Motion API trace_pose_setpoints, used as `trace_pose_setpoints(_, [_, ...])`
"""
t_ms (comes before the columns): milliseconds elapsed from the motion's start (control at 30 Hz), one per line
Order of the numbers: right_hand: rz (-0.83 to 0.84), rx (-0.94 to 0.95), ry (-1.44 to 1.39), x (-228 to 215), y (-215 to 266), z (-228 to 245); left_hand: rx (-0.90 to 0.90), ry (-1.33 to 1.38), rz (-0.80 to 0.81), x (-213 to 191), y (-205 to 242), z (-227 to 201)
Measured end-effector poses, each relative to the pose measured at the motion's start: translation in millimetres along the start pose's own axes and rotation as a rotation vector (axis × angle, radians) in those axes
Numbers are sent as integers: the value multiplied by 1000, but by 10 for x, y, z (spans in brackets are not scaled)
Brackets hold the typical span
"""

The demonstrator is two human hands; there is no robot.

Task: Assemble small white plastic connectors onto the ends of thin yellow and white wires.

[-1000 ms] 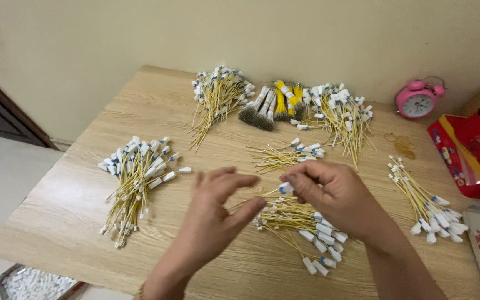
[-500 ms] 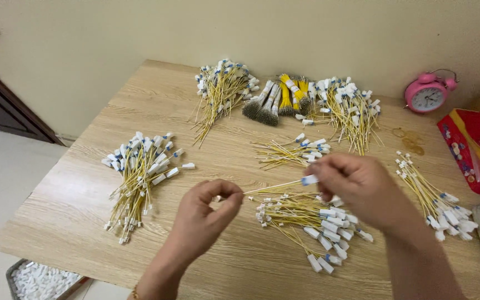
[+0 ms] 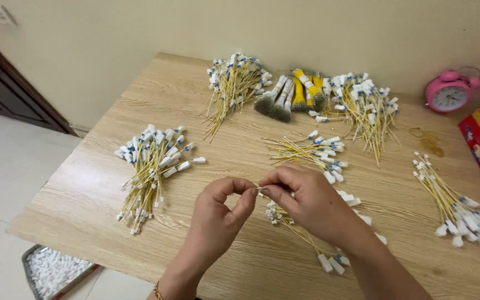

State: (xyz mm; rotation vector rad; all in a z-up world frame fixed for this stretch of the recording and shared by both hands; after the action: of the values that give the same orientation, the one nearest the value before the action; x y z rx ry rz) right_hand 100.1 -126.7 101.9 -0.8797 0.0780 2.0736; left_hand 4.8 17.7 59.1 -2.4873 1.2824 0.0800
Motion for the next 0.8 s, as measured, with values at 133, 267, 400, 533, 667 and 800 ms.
trace_pose_setpoints(133, [2, 73, -99, 65, 6, -104, 31, 38, 4, -27, 21, 61])
trace_pose_setpoints(267, [10, 110, -205, 118, 20, -166, -75, 85, 32, 8, 8, 121])
trace_pose_setpoints(400, [-59, 98, -239, 175, 29, -366, -226, 291, 62, 105, 28, 185])
trace_pose_setpoints(533, [-92, 30, -194, 110, 36, -233, -351, 542, 24, 192, 48, 327])
trace_pose_setpoints(667, [-66, 84, -177, 100, 32, -231, -304, 458, 2, 165, 50, 301])
trace_pose_setpoints(800, [-44, 135, -210, 95, 55, -205, -292, 418, -37, 116, 55, 310])
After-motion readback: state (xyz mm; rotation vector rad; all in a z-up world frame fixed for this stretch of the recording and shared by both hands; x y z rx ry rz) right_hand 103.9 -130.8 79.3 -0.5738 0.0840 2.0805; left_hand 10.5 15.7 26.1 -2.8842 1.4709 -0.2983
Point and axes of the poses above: each hand's wrist, its own y-axis away from the middle knuckle, its own x-axis out of the palm, z = x × y, the point moved 3 cm from there along -y, towards the middle knuckle, and after that the axes turned 8 degrees about -z, right-handed, at the moved point
